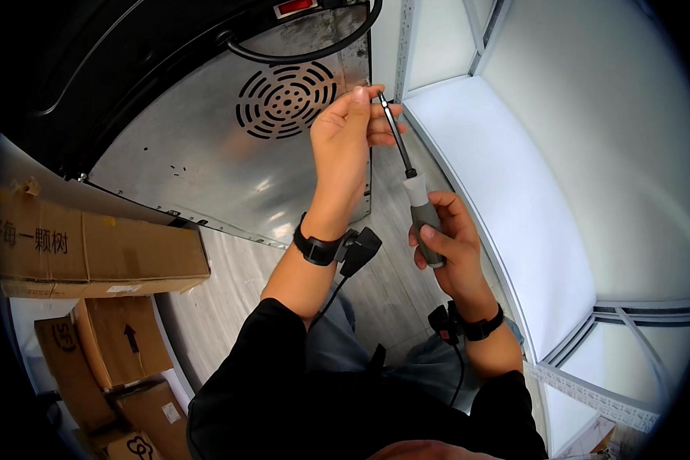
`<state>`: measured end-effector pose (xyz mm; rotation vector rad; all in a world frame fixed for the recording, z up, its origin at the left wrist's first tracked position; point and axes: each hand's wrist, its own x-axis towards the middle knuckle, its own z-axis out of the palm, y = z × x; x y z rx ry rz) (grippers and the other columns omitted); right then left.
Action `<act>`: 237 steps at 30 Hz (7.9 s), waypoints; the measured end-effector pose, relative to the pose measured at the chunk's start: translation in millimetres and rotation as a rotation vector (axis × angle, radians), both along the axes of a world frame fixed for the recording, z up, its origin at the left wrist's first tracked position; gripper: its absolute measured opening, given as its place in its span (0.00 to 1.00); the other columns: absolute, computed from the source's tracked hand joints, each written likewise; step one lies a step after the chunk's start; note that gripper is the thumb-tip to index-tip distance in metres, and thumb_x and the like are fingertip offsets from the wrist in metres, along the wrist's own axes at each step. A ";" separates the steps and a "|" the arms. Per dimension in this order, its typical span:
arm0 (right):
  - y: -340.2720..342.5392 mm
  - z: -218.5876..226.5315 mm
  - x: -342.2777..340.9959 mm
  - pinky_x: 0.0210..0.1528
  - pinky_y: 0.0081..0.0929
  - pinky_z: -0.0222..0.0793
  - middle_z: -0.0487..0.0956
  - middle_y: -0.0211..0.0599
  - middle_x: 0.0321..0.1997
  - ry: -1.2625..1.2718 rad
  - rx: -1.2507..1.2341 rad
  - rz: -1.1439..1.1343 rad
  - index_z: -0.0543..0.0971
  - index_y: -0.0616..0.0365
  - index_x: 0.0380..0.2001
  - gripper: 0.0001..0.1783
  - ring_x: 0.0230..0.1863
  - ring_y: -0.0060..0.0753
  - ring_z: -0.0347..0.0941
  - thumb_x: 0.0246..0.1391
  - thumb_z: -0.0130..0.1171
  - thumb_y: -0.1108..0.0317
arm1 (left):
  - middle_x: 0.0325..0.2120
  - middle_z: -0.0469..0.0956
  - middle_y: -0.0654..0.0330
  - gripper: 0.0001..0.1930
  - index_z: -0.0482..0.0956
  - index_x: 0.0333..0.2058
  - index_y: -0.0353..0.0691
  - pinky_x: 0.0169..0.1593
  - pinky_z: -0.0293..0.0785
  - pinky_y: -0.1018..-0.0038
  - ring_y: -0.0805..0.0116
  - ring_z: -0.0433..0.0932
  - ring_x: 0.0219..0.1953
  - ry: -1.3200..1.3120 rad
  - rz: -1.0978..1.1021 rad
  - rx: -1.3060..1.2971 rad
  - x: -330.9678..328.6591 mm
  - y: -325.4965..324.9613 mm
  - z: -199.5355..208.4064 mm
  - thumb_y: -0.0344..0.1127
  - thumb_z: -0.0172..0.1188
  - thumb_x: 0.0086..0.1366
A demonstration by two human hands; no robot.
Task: The person uses a screwdriver to fasten screws into the back panel of a small appliance. They repeatedly pick up screws from a white shelf and tighten them into the device, which is positioned on a lower shelf.
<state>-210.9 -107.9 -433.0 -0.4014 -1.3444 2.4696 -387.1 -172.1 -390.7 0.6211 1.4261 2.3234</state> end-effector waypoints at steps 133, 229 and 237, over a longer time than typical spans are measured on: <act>-9.6 2.1 53.8 0.20 0.15 0.61 0.76 0.46 0.44 0.025 0.280 0.046 0.59 0.57 0.60 0.30 0.21 0.17 0.67 0.53 0.51 0.74 | 0.28 0.78 0.56 0.17 0.71 0.46 0.33 0.32 0.74 0.78 0.68 0.78 0.28 -0.053 -0.317 -0.147 31.3 -36.4 -16.7 0.40 0.41 0.72; -61.9 3.2 8.3 0.15 0.17 0.64 0.72 0.42 0.39 -0.040 -0.087 -0.020 0.62 0.58 0.57 0.28 0.22 0.25 0.71 0.53 0.58 0.71 | 0.23 0.77 0.61 0.18 0.70 0.51 0.30 0.25 0.73 0.83 0.75 0.76 0.21 -0.064 -0.201 -0.114 6.0 -51.0 -5.9 0.31 0.56 0.64; -70.4 0.1 3.9 0.13 0.16 0.61 0.69 0.36 0.37 -0.071 0.417 -0.208 0.63 0.56 0.55 0.30 0.23 0.23 0.71 0.48 0.61 0.75 | 0.25 0.79 0.61 0.19 0.71 0.51 0.30 0.25 0.73 0.83 0.78 0.75 0.20 0.026 -0.202 -0.162 4.4 -52.8 -12.2 0.31 0.58 0.63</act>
